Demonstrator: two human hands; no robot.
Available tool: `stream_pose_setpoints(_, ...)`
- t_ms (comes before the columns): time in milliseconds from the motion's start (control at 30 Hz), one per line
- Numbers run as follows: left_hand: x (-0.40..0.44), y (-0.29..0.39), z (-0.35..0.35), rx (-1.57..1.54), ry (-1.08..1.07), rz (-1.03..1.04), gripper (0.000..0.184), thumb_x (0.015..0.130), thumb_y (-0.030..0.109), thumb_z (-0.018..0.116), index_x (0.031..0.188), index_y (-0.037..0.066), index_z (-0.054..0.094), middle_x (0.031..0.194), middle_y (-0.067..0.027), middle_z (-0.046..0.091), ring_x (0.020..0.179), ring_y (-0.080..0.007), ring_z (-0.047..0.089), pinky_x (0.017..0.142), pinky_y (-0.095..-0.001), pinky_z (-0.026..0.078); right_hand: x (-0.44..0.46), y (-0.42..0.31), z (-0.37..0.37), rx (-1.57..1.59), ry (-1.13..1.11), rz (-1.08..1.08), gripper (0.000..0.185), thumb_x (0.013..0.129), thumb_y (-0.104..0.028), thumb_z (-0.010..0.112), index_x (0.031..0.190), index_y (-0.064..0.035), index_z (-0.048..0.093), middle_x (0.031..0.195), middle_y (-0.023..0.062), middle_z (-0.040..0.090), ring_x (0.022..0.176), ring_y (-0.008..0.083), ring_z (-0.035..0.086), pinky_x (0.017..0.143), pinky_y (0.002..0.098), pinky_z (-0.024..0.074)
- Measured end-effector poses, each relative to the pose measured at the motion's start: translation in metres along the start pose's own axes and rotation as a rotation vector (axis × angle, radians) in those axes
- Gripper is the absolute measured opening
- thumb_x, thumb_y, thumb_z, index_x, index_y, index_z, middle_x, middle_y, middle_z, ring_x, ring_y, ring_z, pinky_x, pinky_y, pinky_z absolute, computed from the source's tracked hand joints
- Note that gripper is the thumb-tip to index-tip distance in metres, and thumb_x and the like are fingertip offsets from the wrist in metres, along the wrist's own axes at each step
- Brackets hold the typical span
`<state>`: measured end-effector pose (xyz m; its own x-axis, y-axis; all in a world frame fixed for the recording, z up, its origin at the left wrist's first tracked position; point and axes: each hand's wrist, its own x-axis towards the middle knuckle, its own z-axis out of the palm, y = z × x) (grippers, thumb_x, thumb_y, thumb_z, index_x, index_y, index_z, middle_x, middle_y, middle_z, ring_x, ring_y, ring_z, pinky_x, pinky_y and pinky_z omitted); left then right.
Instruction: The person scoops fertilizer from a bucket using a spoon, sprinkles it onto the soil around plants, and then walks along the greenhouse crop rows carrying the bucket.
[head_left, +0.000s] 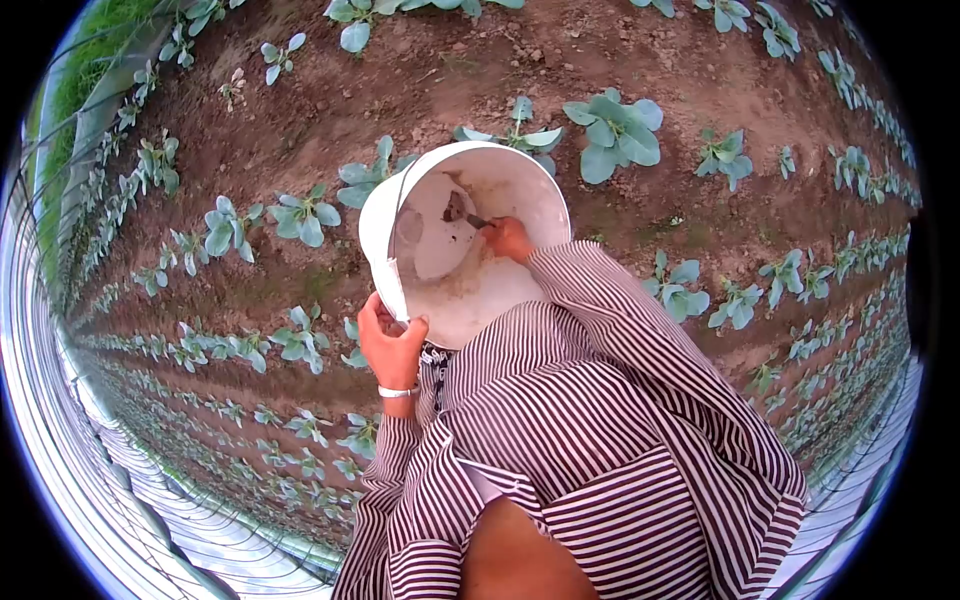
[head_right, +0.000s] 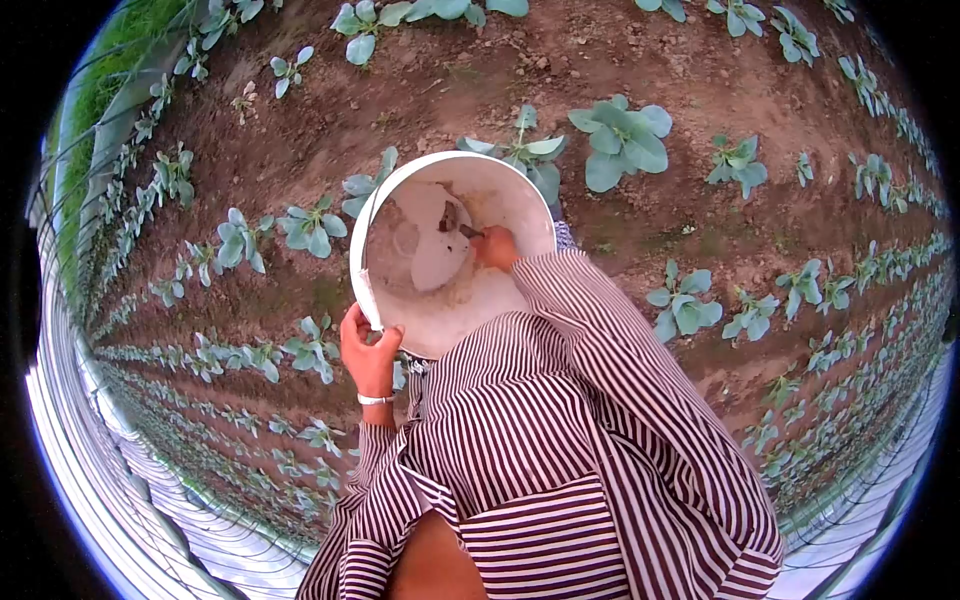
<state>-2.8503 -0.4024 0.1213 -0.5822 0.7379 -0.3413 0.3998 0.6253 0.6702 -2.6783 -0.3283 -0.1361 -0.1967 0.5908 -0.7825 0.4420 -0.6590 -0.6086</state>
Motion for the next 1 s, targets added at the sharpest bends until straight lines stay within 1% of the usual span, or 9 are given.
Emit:
stream_pose_setpoints(167, 0.045, -0.044, -0.036, 0.008, -0.014, 0.029, 0.061, 0.059, 0.014, 0.073, 0.114, -0.003, 0.053, 0.104, -0.0118, 0.053, 0.086, -0.0195, 0.057, 0.078, -0.0316, 0.049, 0.013, -0.013, 0.032, 0.143, -0.150, -0.073, 0.019, 0.085, -0.020, 0.058, 0.087, -0.0010, 0.061, 0.067, 0.0045, 0.056, 0.053, 0.0118, 0.050, 0.049, 0.0269, 0.0422)
stream_pose_setpoints(233, 0.075, -0.082, -0.050, 0.039, -0.024, 0.096, 0.058, 0.062, 0.012, 0.074, 0.114, -0.003, 0.054, 0.100, -0.0077, 0.057, 0.081, -0.0135, 0.056, 0.072, -0.0268, 0.049, -0.005, -0.042, 0.042, 0.191, -0.201, -0.077, 0.016, 0.087, -0.019, 0.057, 0.086, -0.0030, 0.058, 0.071, 0.0022, 0.053, 0.051, 0.0088, 0.045, 0.046, 0.0239, 0.0385)
stream_pose_setpoints(333, 0.109, -0.127, -0.080, -0.024, -0.049, 0.069, 0.057, 0.062, 0.013, 0.074, 0.112, -0.005, 0.054, 0.094, -0.0068, 0.059, 0.077, -0.0121, 0.056, 0.070, -0.0258, 0.048, -0.040, -0.069, 0.074, 0.459, -0.192, 0.023, 0.022, 0.089, -0.018, 0.056, 0.100, 0.0010, 0.060, 0.067, 0.0018, 0.052, 0.049, 0.0063, 0.041, 0.042, 0.0214, 0.0337)
stream_pose_setpoints(467, 0.140, -0.148, -0.110, 0.049, -0.035, 0.051, 0.058, 0.062, 0.017, 0.075, 0.111, -0.007, 0.054, 0.093, -0.0079, 0.059, 0.077, -0.0135, 0.057, 0.070, -0.0271, 0.048, -0.083, -0.100, 0.112, 0.654, -0.192, 0.069, 0.034, 0.090, -0.013, 0.055, 0.118, 0.0051, 0.048, 0.069, 0.0004, 0.047, 0.046, 0.0037, 0.033, 0.040, 0.0186, 0.0290)
stream_pose_setpoints(533, 0.156, -0.170, -0.116, 0.046, 0.009, 0.046, 0.059, 0.061, 0.020, 0.075, 0.110, -0.006, 0.055, 0.093, -0.0087, 0.060, 0.079, -0.0152, 0.057, 0.072, -0.0282, 0.048, -0.100, -0.105, 0.128, 0.745, -0.205, 0.076, 0.035, 0.090, -0.011, 0.054, 0.120, 0.0057, 0.046, 0.070, 0.0004, 0.047, 0.046, 0.0031, 0.033, 0.040, 0.0182, 0.0286)
stream_pose_setpoints(600, 0.166, -0.195, -0.125, 0.116, 0.037, 0.041, 0.058, 0.062, 0.020, 0.076, 0.109, -0.007, 0.055, 0.090, -0.0082, 0.060, 0.074, -0.0139, 0.056, 0.066, -0.0272, 0.048, -0.112, -0.100, 0.138, 0.800, -0.222, 0.070, 0.037, 0.090, -0.010, 0.052, 0.123, 0.0063, 0.045, 0.070, 0.0006, 0.048, 0.045, 0.0025, 0.032, 0.039, 0.0184, 0.0282)
stream_pose_setpoints(733, 0.181, -0.248, -0.142, 0.066, 0.053, -0.016, 0.054, 0.064, 0.018, 0.073, 0.108, -0.007, 0.055, 0.087, -0.0087, 0.059, 0.064, -0.0121, 0.055, 0.051, -0.0253, 0.048, -0.134, -0.079, 0.142, 0.912, -0.230, 0.047, 0.035, 0.090, -0.008, 0.053, 0.121, 0.0067, 0.046, 0.071, 0.0026, 0.051, 0.045, 0.0026, 0.034, 0.038, 0.0178, 0.0286)
stream_pose_setpoints(867, 0.180, -0.281, -0.170, -0.064, 0.073, -0.138, 0.048, 0.066, 0.015, 0.071, 0.105, -0.006, 0.055, 0.086, -0.0075, 0.059, 0.064, -0.0127, 0.056, 0.049, -0.0247, 0.049, -0.136, -0.048, 0.134, 0.887, -0.059, 0.110, 0.038, 0.090, -0.009, 0.053, 0.123, 0.0062, 0.045, 0.070, 0.0029, 0.051, 0.045, 0.0031, 0.035, 0.037, 0.0179, 0.0288)
stream_pose_setpoints(1000, 0.164, -0.303, -0.200, -0.170, 0.130, -0.244, 0.042, 0.067, 0.014, 0.069, 0.103, -0.005, 0.056, 0.084, -0.0066, 0.060, 0.061, -0.0124, 0.055, 0.046, -0.0234, 0.046, -0.118, -0.041, 0.122, 0.834, 0.061, 0.157, 0.015, 0.089, -0.010, 0.051, 0.099, 0.0012, 0.050, 0.069, 0.0022, 0.048, 0.044, 0.0032, 0.035, 0.036, 0.0178, 0.0268)
